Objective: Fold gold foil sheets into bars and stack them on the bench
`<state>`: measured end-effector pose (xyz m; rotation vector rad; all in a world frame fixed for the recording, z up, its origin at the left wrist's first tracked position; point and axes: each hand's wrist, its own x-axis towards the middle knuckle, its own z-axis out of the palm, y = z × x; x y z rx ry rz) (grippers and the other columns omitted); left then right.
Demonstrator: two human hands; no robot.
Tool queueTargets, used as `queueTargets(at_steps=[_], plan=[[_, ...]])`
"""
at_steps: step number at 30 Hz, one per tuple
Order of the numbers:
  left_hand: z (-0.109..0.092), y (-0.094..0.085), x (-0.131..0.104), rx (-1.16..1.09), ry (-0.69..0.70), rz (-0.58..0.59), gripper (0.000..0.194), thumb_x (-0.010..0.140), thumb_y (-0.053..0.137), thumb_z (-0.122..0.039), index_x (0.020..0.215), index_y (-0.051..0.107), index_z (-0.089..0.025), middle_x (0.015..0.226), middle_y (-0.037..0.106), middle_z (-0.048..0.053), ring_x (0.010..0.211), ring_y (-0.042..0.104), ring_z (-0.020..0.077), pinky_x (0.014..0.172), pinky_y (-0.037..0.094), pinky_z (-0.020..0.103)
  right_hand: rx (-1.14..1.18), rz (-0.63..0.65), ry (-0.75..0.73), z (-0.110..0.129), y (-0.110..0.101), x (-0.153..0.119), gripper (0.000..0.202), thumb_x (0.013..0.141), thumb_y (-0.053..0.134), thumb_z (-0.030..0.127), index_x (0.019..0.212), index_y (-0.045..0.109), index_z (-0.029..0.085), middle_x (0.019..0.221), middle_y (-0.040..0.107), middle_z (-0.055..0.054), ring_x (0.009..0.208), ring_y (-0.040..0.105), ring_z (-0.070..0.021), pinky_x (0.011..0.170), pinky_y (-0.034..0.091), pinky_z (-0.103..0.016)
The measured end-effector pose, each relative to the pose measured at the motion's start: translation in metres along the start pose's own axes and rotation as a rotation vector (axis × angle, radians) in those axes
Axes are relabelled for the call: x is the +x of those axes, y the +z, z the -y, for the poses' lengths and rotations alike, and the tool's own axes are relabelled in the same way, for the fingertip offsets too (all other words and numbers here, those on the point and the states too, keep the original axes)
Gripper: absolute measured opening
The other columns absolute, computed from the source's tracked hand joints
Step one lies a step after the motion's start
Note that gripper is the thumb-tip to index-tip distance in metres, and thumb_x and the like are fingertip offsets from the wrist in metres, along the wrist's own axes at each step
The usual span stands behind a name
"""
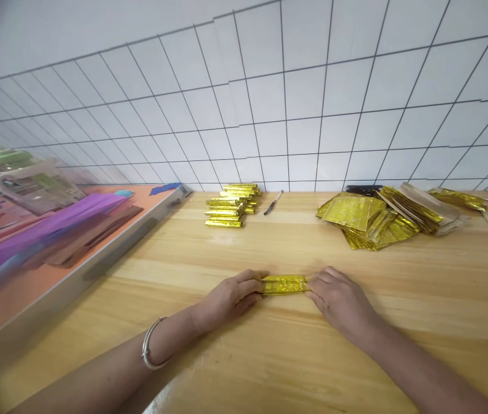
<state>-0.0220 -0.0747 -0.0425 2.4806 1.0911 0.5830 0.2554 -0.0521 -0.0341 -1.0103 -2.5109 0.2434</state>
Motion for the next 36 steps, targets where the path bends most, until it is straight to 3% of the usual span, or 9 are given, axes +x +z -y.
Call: queueTargets(at_steps=[3,7,11,23,28,36], plan=[[-0.001,0.001,-0.002,0.065,0.014,-0.021,0.018,0.090,0.040,-0.015,0.102,0.052,-0.018,0.119,0.053,0.009,0.119,0.046,0.0153,0.093,0.044,0.026,-0.003,0.002,0.037,-0.002,0.003,0.000,0.016,0.089,0.045,0.024,0.090,0.060,0.022,0.086,0.063,-0.005,0.085,0.054,-0.0201,0.073,0.045,-0.035],[-0.008,0.000,-0.003,0.299,0.110,-0.015,0.019,0.093,0.036,-0.015,0.101,0.053,-0.017,0.106,0.060,0.007,0.121,0.044,0.0183,0.101,0.035,0.035,-0.007,0.015,0.056,-0.002,0.004,0.000,0.017,0.089,0.044,0.025,0.088,0.060,0.021,0.086,0.062,-0.005,0.084,0.053,-0.0201,0.073,0.045,-0.035],[-0.013,-0.003,-0.002,0.449,0.163,0.021,0.020,0.094,0.034,-0.016,0.098,0.054,-0.015,0.098,0.062,0.007,0.111,0.051,0.0187,0.094,0.037,0.036,-0.027,0.031,0.049,-0.001,0.004,0.001,0.017,0.089,0.042,0.025,0.085,0.059,0.021,0.083,0.061,-0.005,0.083,0.053,-0.0205,0.072,0.044,-0.035],[-0.014,-0.005,-0.002,0.442,0.117,0.001,0.019,0.092,0.037,-0.017,0.096,0.056,-0.017,0.092,0.063,0.005,0.092,0.056,0.0163,0.081,0.035,0.033,-0.024,0.043,0.056,0.002,0.003,0.000,0.015,0.089,0.042,0.024,0.083,0.056,0.022,0.082,0.059,-0.004,0.084,0.051,-0.0205,0.073,0.042,-0.034],[-0.010,-0.005,0.001,0.328,0.000,-0.032,0.014,0.090,0.043,-0.021,0.090,0.057,-0.019,0.083,0.063,0.003,0.080,0.057,0.0144,0.075,0.035,0.030,0.000,0.044,0.077,0.003,0.002,0.002,0.014,0.088,0.043,0.023,0.082,0.055,0.021,0.084,0.059,-0.005,0.084,0.050,-0.0206,0.074,0.041,-0.034],[-0.011,-0.001,0.009,0.028,-0.307,-0.228,0.003,0.083,0.052,-0.020,0.085,0.055,-0.020,0.072,0.063,-0.003,0.068,0.056,0.0119,0.073,0.037,0.027,0.033,0.023,0.157,0.004,0.003,0.012,0.014,0.082,0.047,0.018,0.070,0.054,0.020,0.074,0.056,-0.003,0.076,0.049,-0.0189,0.070,0.040,-0.033]])
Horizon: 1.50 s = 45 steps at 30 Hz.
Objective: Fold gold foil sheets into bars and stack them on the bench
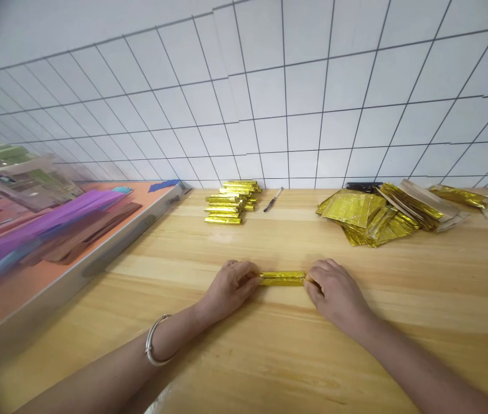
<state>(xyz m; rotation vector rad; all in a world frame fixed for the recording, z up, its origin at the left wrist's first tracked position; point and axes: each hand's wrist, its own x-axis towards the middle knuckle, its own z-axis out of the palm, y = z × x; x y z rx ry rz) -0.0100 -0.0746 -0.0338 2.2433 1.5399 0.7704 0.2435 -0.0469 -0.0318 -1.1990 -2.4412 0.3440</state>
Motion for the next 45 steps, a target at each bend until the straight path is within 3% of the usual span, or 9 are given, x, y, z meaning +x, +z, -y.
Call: queueTargets(at_steps=[4,11,23,45], plan=[[-0.002,0.004,0.004,-0.043,-0.068,-0.016,0.002,0.078,0.055,-0.018,0.078,0.054,-0.019,0.065,0.060,-0.004,0.062,0.054,0.0114,0.065,0.038,0.024,0.016,-0.023,0.058,-0.005,0.006,0.007,0.013,0.077,0.051,0.019,0.065,0.054,0.021,0.069,0.054,-0.002,0.070,0.050,-0.0173,0.064,0.039,-0.030],[0.001,0.007,0.004,-0.013,-0.035,-0.035,0.005,0.075,0.055,-0.016,0.078,0.053,-0.019,0.068,0.059,-0.002,0.067,0.054,0.0130,0.064,0.040,0.025,0.077,-0.025,0.125,-0.013,0.012,0.014,0.013,0.074,0.054,0.021,0.061,0.056,0.021,0.067,0.054,-0.001,0.063,0.051,-0.0154,0.057,0.039,-0.028],[-0.002,0.006,0.003,0.064,0.049,-0.014,0.007,0.077,0.052,-0.012,0.079,0.049,-0.019,0.072,0.056,-0.001,0.070,0.050,0.0140,0.063,0.037,0.025,0.023,-0.025,0.133,-0.012,0.013,0.015,0.014,0.073,0.053,0.022,0.059,0.050,0.021,0.068,0.053,-0.001,0.064,0.049,-0.0155,0.058,0.037,-0.027],[0.001,0.005,0.009,0.125,0.018,0.027,0.008,0.078,0.051,-0.016,0.083,0.048,-0.020,0.074,0.056,0.000,0.069,0.052,0.0147,0.059,0.039,0.024,-0.110,0.026,0.112,-0.012,0.013,0.015,0.012,0.074,0.052,0.021,0.062,0.049,0.021,0.070,0.053,-0.002,0.070,0.050,-0.0176,0.063,0.037,-0.029]])
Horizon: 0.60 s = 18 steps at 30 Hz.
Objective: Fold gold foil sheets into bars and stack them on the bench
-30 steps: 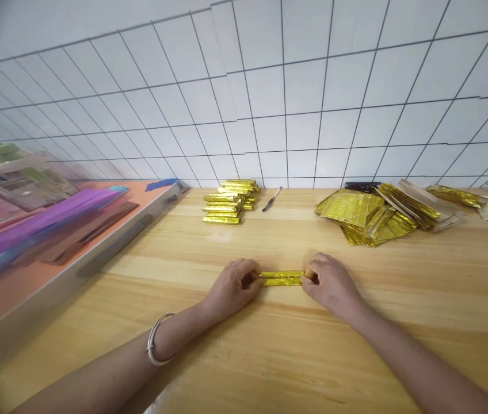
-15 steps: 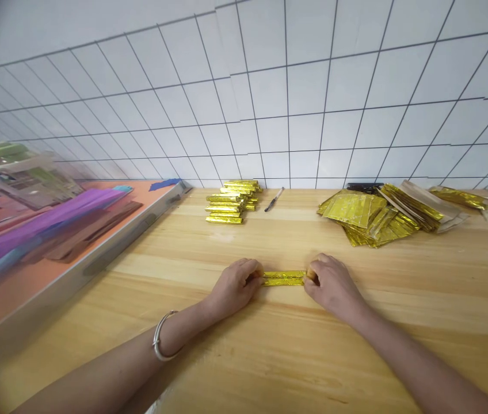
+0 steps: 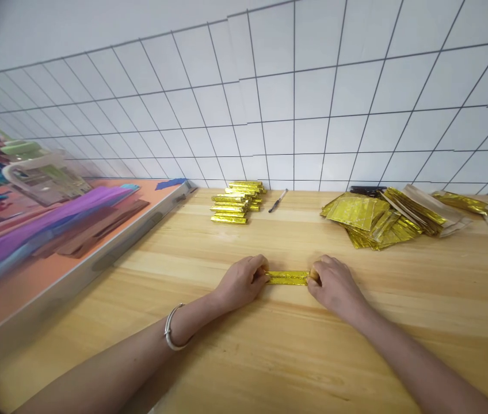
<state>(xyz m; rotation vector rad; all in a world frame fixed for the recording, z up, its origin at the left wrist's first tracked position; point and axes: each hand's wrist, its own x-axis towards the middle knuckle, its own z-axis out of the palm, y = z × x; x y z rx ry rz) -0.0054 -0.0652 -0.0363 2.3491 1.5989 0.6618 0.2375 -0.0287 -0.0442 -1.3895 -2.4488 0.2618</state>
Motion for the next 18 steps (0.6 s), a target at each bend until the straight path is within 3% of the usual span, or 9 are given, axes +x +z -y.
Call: queueTargets(at_steps=[11,18], plan=[[0.005,-0.001,0.001,-0.128,0.101,0.032,0.013,0.080,0.048,-0.012,0.088,0.054,-0.019,0.089,0.051,0.003,0.078,0.052,0.0143,0.068,0.044,0.025,0.147,-0.001,-0.003,-0.010,-0.002,-0.001,0.009,0.075,0.053,0.024,0.068,0.048,0.021,0.070,0.053,0.000,0.065,0.049,-0.0158,0.059,0.038,-0.028],[0.012,0.001,0.004,-0.153,0.198,0.058,0.024,0.080,0.046,-0.006,0.097,0.057,-0.019,0.093,0.057,0.004,0.088,0.052,0.0161,0.077,0.043,0.027,0.313,0.028,0.020,-0.013,-0.005,-0.002,0.003,0.075,0.051,0.019,0.076,0.051,0.021,0.075,0.055,0.000,0.068,0.052,-0.0155,0.060,0.041,-0.028]])
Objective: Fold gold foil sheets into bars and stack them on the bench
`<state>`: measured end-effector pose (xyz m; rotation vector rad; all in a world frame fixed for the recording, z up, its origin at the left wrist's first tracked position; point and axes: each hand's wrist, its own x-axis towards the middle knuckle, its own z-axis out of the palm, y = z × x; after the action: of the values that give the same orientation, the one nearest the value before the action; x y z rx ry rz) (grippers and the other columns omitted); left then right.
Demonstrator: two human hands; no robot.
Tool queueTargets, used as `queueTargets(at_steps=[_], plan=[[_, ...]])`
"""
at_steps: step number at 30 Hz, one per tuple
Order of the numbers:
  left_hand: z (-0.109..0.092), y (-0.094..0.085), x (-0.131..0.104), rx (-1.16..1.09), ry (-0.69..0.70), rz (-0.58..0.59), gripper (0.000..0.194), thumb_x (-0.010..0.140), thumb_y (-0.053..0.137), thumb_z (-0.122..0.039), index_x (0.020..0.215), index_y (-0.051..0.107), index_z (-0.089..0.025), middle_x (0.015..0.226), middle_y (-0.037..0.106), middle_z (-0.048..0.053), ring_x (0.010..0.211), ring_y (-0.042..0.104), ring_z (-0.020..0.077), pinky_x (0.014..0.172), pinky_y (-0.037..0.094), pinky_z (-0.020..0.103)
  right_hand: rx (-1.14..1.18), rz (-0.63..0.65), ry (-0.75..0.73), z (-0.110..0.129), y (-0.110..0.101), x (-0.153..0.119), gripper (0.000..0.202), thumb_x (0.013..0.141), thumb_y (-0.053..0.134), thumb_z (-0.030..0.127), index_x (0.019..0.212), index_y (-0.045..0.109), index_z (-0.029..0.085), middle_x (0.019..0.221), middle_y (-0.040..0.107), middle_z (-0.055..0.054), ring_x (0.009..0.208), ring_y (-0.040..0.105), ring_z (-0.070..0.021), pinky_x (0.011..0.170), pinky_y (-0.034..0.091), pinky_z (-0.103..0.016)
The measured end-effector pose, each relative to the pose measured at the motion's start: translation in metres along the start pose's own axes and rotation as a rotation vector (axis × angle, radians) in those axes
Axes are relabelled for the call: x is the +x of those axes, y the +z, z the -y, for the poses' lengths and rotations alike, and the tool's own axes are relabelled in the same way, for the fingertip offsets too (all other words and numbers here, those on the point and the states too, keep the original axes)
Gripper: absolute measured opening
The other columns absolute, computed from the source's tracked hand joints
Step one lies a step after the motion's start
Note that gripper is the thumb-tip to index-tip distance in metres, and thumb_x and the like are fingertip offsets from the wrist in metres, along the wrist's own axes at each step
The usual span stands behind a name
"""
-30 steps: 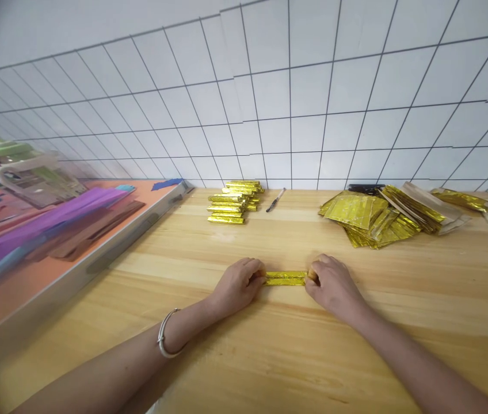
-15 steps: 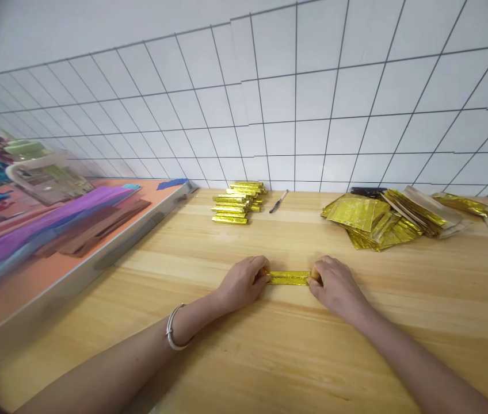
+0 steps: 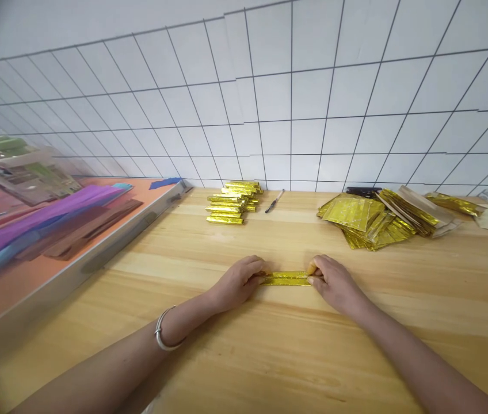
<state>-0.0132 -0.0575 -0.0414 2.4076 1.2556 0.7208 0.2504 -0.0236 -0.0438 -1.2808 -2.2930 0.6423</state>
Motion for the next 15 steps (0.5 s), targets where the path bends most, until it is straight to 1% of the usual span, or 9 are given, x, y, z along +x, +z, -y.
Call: queueTargets(at_steps=[4,7,9,11,13,15], plan=[[-0.005,-0.002,-0.003,0.119,0.075,0.053,0.030,0.082,0.045,-0.008,0.105,0.059,-0.023,0.100,0.058,0.004,0.090,0.051,0.0172,0.080,0.041,0.030,0.030,0.017,-0.065,-0.003,0.000,0.001,0.008,0.076,0.051,0.017,0.081,0.056,0.020,0.080,0.056,-0.002,0.074,0.053,-0.0165,0.065,0.043,-0.029],[-0.010,-0.004,-0.006,0.216,0.098,0.094,0.035,0.081,0.047,-0.007,0.109,0.058,-0.024,0.102,0.059,0.003,0.092,0.050,0.0183,0.080,0.040,0.031,0.021,0.019,-0.132,-0.004,-0.001,-0.001,0.017,0.080,0.049,0.017,0.093,0.060,0.021,0.086,0.058,-0.004,0.078,0.054,-0.0172,0.068,0.044,-0.030],[-0.011,-0.005,-0.006,0.263,0.109,0.112,0.036,0.082,0.047,-0.008,0.111,0.057,-0.024,0.105,0.058,0.004,0.093,0.050,0.0187,0.080,0.040,0.031,-0.048,0.021,-0.189,-0.002,-0.004,-0.004,0.024,0.083,0.046,0.018,0.100,0.062,0.022,0.090,0.059,-0.005,0.083,0.054,-0.0184,0.071,0.044,-0.031],[-0.010,-0.005,-0.007,0.308,0.119,0.134,0.035,0.083,0.046,-0.010,0.113,0.055,-0.024,0.105,0.057,0.004,0.093,0.050,0.0188,0.079,0.040,0.031,-0.168,0.034,-0.245,0.002,-0.008,-0.007,0.028,0.086,0.043,0.018,0.104,0.063,0.024,0.093,0.060,-0.006,0.088,0.052,-0.0202,0.075,0.043,-0.034],[-0.009,-0.005,-0.007,0.350,0.133,0.155,0.033,0.086,0.044,-0.013,0.115,0.054,-0.024,0.103,0.057,0.004,0.091,0.050,0.0187,0.078,0.041,0.031,-0.283,0.064,-0.287,0.008,-0.013,-0.010,0.031,0.087,0.042,0.018,0.108,0.063,0.025,0.096,0.060,-0.007,0.092,0.051,-0.0218,0.078,0.043,-0.037],[-0.007,-0.006,-0.007,0.379,0.158,0.177,0.031,0.089,0.040,-0.016,0.117,0.052,-0.023,0.101,0.057,0.005,0.091,0.050,0.0185,0.079,0.041,0.031,-0.351,0.101,-0.319,0.012,-0.018,-0.012,0.032,0.087,0.042,0.018,0.112,0.061,0.026,0.100,0.060,-0.008,0.095,0.049,-0.0226,0.079,0.042,-0.038]])
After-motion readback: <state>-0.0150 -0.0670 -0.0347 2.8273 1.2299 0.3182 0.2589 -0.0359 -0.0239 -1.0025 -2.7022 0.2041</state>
